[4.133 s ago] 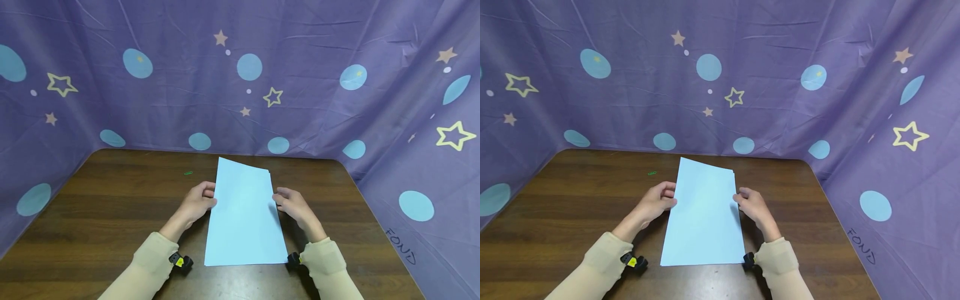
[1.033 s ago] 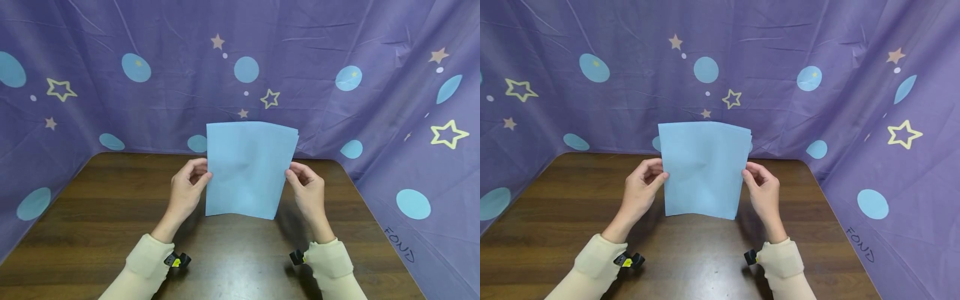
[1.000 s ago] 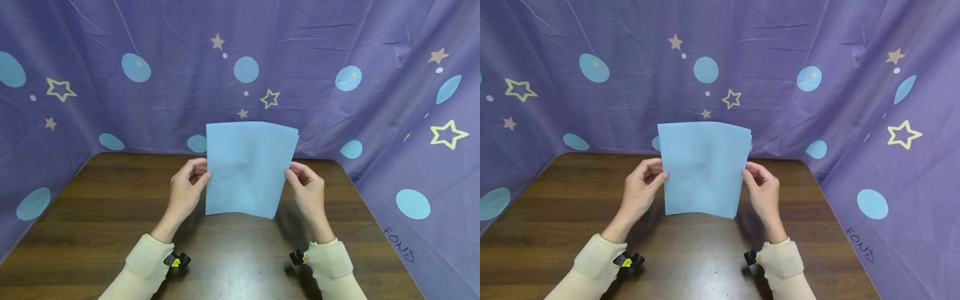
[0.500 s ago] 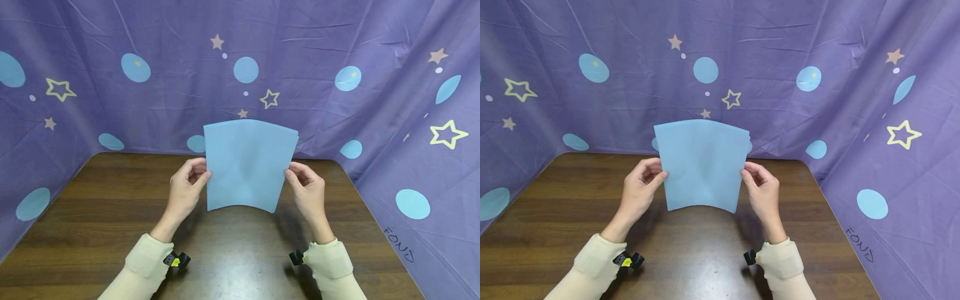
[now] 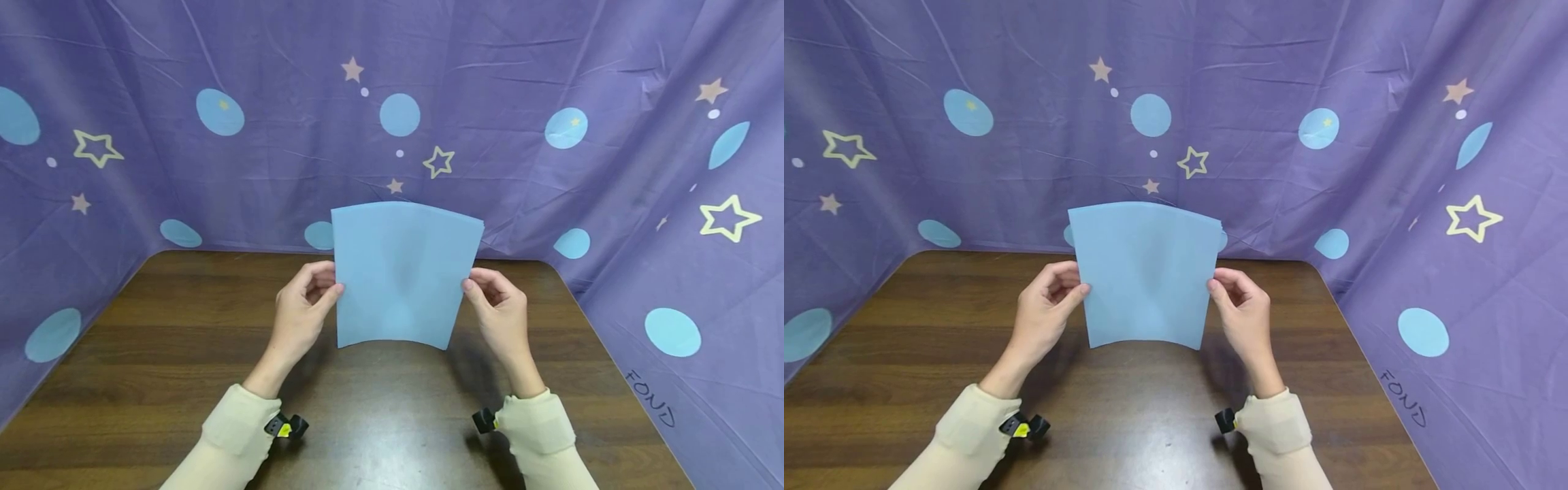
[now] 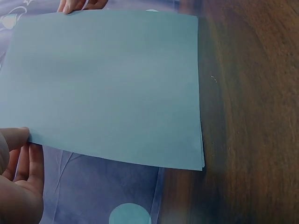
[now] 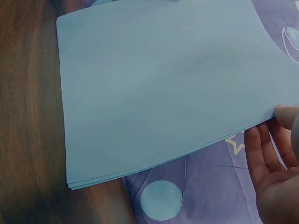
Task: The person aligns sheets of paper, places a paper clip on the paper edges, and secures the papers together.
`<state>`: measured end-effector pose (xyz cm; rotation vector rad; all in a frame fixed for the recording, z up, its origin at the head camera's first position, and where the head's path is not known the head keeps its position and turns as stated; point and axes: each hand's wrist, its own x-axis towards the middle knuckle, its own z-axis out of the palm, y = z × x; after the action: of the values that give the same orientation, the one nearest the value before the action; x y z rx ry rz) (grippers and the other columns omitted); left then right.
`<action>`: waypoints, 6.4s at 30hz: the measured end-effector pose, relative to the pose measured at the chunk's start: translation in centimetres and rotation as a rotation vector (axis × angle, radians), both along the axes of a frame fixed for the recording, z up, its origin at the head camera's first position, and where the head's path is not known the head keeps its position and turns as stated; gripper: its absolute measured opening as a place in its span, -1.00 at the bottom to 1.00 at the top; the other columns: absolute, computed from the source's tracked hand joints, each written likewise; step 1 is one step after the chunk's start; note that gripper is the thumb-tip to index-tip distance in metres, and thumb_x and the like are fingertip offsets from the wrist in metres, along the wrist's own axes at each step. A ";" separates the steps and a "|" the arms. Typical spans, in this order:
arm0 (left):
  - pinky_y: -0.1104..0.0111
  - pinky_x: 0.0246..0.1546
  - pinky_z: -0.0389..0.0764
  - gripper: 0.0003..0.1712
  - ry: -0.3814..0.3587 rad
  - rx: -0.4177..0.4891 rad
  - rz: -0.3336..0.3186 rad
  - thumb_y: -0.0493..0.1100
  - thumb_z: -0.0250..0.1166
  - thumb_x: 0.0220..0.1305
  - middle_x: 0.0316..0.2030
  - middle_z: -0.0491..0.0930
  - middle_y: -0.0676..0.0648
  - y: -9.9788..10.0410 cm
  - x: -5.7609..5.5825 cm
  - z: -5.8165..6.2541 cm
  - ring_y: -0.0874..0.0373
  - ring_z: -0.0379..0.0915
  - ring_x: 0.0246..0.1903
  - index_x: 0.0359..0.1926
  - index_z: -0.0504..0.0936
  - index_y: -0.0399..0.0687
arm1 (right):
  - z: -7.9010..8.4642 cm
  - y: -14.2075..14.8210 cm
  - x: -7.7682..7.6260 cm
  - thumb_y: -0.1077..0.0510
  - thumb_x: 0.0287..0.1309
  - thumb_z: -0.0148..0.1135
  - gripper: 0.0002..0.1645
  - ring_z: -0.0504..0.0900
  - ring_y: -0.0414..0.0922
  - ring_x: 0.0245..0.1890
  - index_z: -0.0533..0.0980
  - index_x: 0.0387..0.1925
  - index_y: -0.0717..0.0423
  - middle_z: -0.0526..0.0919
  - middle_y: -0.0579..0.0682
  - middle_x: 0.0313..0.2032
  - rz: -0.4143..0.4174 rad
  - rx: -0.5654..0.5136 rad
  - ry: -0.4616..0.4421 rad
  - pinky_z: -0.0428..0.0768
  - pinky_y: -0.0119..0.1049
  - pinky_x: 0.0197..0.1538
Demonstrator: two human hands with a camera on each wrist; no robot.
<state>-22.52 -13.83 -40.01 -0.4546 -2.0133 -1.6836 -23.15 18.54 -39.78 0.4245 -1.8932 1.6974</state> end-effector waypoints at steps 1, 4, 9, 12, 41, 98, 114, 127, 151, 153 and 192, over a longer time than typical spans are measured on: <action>0.52 -0.08 0.68 -0.63 0.000 -0.002 0.000 -0.37 0.45 0.36 -0.10 0.72 -0.21 0.0 0.0 0.0 0.20 0.65 -0.15 0.16 0.66 -0.24 | 0.0 0.0 0.0 0.39 0.29 0.44 -0.81 0.69 -0.27 -0.32 0.71 -0.07 0.32 0.75 -0.11 -0.30 -0.001 0.001 -0.003 0.65 -0.49 -0.22; 0.52 -0.08 0.68 -0.63 0.000 -0.004 -0.001 -0.37 0.45 0.36 -0.10 0.72 -0.21 -0.1 0.0 0.0 0.21 0.65 -0.15 0.16 0.66 -0.25 | 0.0 0.0 0.1 0.38 0.30 0.44 -0.82 0.69 -0.28 -0.33 0.70 -0.08 0.33 0.75 -0.13 -0.31 -0.002 0.005 -0.010 0.64 -0.49 -0.23; 0.53 -0.08 0.67 -0.64 0.005 -0.019 0.001 -0.33 0.45 0.38 -0.10 0.73 -0.20 -0.2 0.1 -0.1 0.22 0.65 -0.14 0.16 0.66 -0.24 | -0.2 0.1 0.0 0.39 0.31 0.42 -0.83 0.69 -0.27 -0.34 0.68 -0.09 0.37 0.74 -0.14 -0.33 0.003 -0.003 -0.010 0.64 -0.49 -0.25; 0.54 -0.09 0.66 -0.65 0.011 -0.033 0.009 -0.31 0.44 0.40 -0.10 0.73 -0.19 -0.3 0.2 -0.1 0.23 0.65 -0.14 0.16 0.67 -0.21 | -0.4 0.1 0.0 0.39 0.32 0.41 -0.84 0.69 -0.25 -0.35 0.67 -0.10 0.37 0.74 -0.13 -0.34 0.009 -0.007 -0.010 0.65 -0.48 -0.25; 0.58 -0.24 0.59 -0.81 0.043 -0.140 0.145 -0.21 0.50 0.37 -0.19 0.81 -0.02 -0.8 0.3 -0.1 0.34 0.63 -0.26 -0.03 0.80 -0.09 | -0.5 0.3 -0.2 0.36 0.37 0.38 -0.91 0.65 -0.22 -0.44 0.70 -0.14 0.32 0.70 0.07 -0.41 -0.021 0.032 0.041 0.53 -0.50 -0.39; 0.61 -0.26 0.57 -0.86 0.035 -0.121 0.154 -0.15 0.51 0.37 -0.25 0.81 -0.02 -0.5 0.6 0.1 0.30 0.62 -0.28 -0.10 0.83 -0.06 | -0.1 -0.3 0.2 0.42 0.31 0.39 -0.86 0.68 -0.25 -0.42 0.69 -0.10 0.36 0.71 0.26 -0.36 -0.054 0.065 0.062 0.62 -0.53 -0.32; 0.60 -0.20 0.59 -0.84 -0.008 -0.113 0.091 -0.17 0.49 0.39 -0.22 0.82 -0.06 -0.8 0.7 0.3 0.34 0.64 -0.24 -0.07 0.81 -0.10 | 1.5 -0.3 0.4 0.34 0.40 0.35 -0.87 0.69 -0.24 -0.40 0.71 -0.09 0.34 0.72 0.11 -0.33 -0.090 0.012 0.068 0.67 -0.48 -0.27; 0.60 -0.20 0.60 -0.85 -0.003 -0.110 0.095 -0.18 0.50 0.38 -0.23 0.83 -0.06 -0.8 0.9 0.3 0.36 0.65 -0.25 -0.08 0.82 -0.09 | 4.6 -0.5 -0.1 0.37 0.36 0.35 -0.63 0.66 -0.31 -0.37 0.60 0.18 0.31 0.74 0.18 -0.30 -0.154 0.087 0.213 0.60 -0.54 -0.30; 0.60 -0.25 0.57 -0.84 -0.012 -0.131 0.186 -0.14 0.49 0.39 -0.25 0.82 0.00 0.4 1.5 0.6 0.25 0.63 -0.29 -0.07 0.82 -0.06 | 8.2 0.7 -0.2 0.42 0.29 0.37 -0.71 0.56 -0.31 -0.49 0.74 0.01 0.16 0.73 0.06 -0.41 -0.191 0.275 0.393 0.49 -0.58 -0.38; 0.60 -0.28 0.55 -0.85 -0.006 -0.134 0.200 -0.15 0.50 0.38 -0.28 0.81 0.01 0.6 1.6 0.6 0.26 0.61 -0.32 -0.07 0.82 -0.06 | 8.4 0.7 -0.1 0.41 0.29 0.37 -0.70 0.57 -0.28 -0.49 0.74 0.01 0.15 0.72 0.05 -0.41 -0.208 0.303 0.399 0.50 -0.60 -0.36; 0.60 -0.41 0.48 -0.92 0.105 -0.138 0.280 -0.20 0.55 0.31 -0.39 0.80 0.05 1.2 1.4 0.2 0.36 0.57 -0.44 -0.19 0.84 -0.06 | 10.9 -11.7 -1.4 0.20 0.43 0.31 -0.61 0.61 0.03 -0.20 0.66 0.24 0.05 0.74 0.00 -0.09 -0.173 0.907 0.677 0.48 -0.09 -0.16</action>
<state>-21.14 -12.65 -39.81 -0.2844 -2.0171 -1.3330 -24.53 6.88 -28.91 0.9848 -1.9543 0.3853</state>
